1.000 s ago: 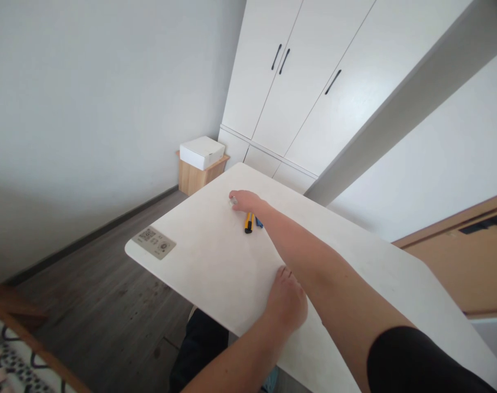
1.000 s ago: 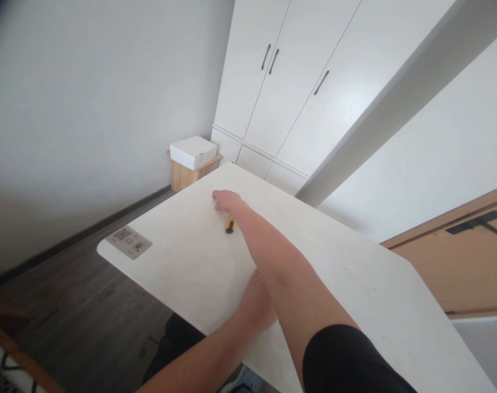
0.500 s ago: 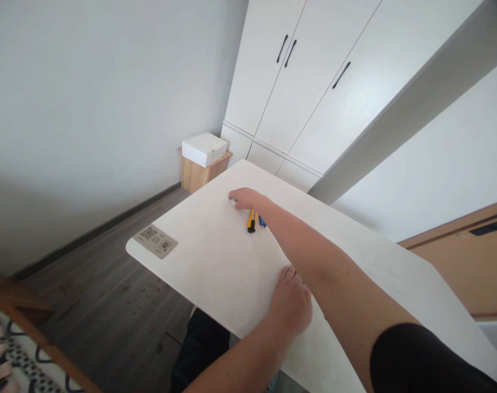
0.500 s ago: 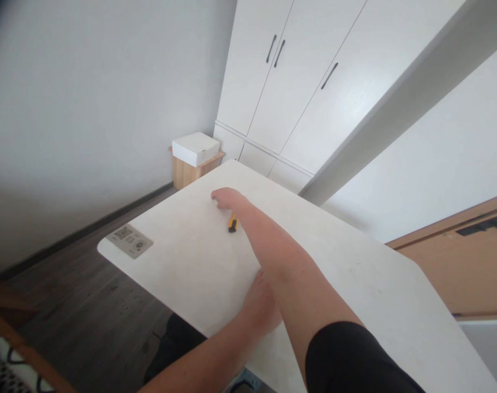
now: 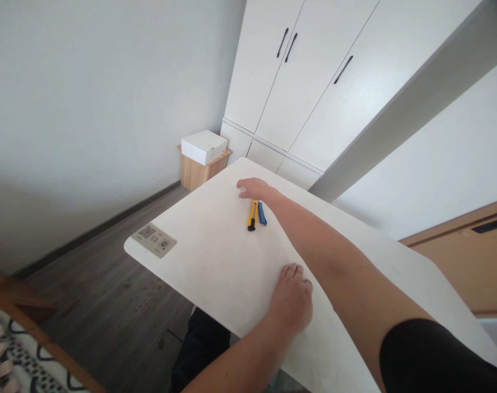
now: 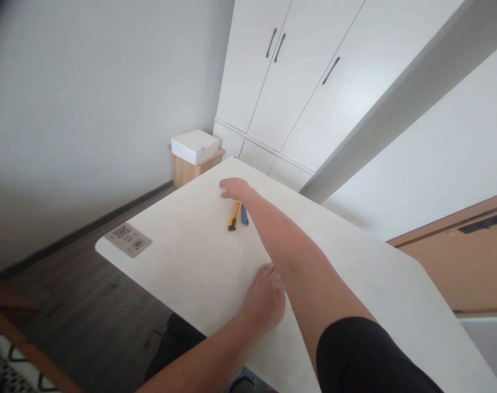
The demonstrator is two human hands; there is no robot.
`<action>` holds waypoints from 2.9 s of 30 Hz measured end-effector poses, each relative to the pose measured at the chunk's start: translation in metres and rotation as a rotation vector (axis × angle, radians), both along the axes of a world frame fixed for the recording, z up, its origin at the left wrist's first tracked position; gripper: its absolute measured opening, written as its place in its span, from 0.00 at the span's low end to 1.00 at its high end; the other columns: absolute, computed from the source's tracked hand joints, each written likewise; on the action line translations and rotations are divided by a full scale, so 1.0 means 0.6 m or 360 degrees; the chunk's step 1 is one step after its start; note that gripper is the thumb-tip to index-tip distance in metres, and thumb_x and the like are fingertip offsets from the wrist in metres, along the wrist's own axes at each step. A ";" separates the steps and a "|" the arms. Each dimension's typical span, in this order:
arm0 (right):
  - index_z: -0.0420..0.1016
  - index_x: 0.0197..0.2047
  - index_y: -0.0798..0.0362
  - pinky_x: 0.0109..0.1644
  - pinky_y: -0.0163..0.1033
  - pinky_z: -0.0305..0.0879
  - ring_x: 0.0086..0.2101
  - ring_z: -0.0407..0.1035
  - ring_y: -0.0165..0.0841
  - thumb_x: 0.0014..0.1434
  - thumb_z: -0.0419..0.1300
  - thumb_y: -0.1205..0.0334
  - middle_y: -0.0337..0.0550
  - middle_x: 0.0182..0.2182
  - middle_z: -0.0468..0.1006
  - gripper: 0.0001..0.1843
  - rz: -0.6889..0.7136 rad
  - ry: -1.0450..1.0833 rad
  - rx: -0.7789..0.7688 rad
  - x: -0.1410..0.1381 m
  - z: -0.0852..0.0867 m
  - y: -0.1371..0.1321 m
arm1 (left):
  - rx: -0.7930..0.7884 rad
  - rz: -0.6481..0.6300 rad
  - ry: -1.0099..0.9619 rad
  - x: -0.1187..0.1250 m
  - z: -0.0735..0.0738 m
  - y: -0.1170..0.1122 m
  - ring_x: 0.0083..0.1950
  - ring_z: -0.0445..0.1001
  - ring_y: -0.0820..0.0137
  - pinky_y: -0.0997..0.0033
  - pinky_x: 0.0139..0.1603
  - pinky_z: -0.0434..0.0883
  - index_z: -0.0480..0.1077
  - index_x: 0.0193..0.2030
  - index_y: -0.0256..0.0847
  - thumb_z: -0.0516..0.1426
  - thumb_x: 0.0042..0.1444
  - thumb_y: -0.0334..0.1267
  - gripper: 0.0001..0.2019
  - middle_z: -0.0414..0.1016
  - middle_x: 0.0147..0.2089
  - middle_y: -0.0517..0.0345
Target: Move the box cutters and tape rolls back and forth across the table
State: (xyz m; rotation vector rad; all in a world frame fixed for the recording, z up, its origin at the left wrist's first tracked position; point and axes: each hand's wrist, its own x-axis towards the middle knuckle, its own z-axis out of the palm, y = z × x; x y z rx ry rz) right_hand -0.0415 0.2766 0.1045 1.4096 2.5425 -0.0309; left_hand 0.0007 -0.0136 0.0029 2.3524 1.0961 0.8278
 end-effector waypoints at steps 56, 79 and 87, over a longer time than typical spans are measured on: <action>0.75 0.58 0.49 0.56 0.40 0.63 0.54 0.70 0.42 0.52 0.69 0.66 0.47 0.54 0.78 0.28 0.0172 -0.0169 -0.0191 0.058 -0.027 0.064 | -0.0004 0.0045 0.0006 0.001 0.000 0.000 0.66 0.65 0.56 0.52 0.72 0.59 0.77 0.49 0.32 0.51 0.63 0.32 0.15 0.71 0.61 0.39; 0.75 0.58 0.40 0.44 0.42 0.67 0.46 0.75 0.46 0.57 0.63 0.60 0.51 0.50 0.77 0.25 -0.0816 -0.0246 -0.0255 0.442 0.003 -0.479 | 0.0170 0.0037 0.0365 -0.007 0.007 0.002 0.67 0.67 0.58 0.54 0.70 0.60 0.76 0.54 0.36 0.50 0.65 0.31 0.17 0.71 0.64 0.40; 0.72 0.59 0.45 0.45 0.39 0.65 0.46 0.75 0.42 0.58 0.62 0.61 0.51 0.51 0.75 0.24 -0.0667 -0.0120 -0.0258 0.446 -0.020 -0.515 | 0.0265 0.0036 0.0382 -0.007 0.008 0.005 0.65 0.69 0.58 0.52 0.69 0.63 0.77 0.54 0.37 0.50 0.65 0.32 0.17 0.73 0.62 0.41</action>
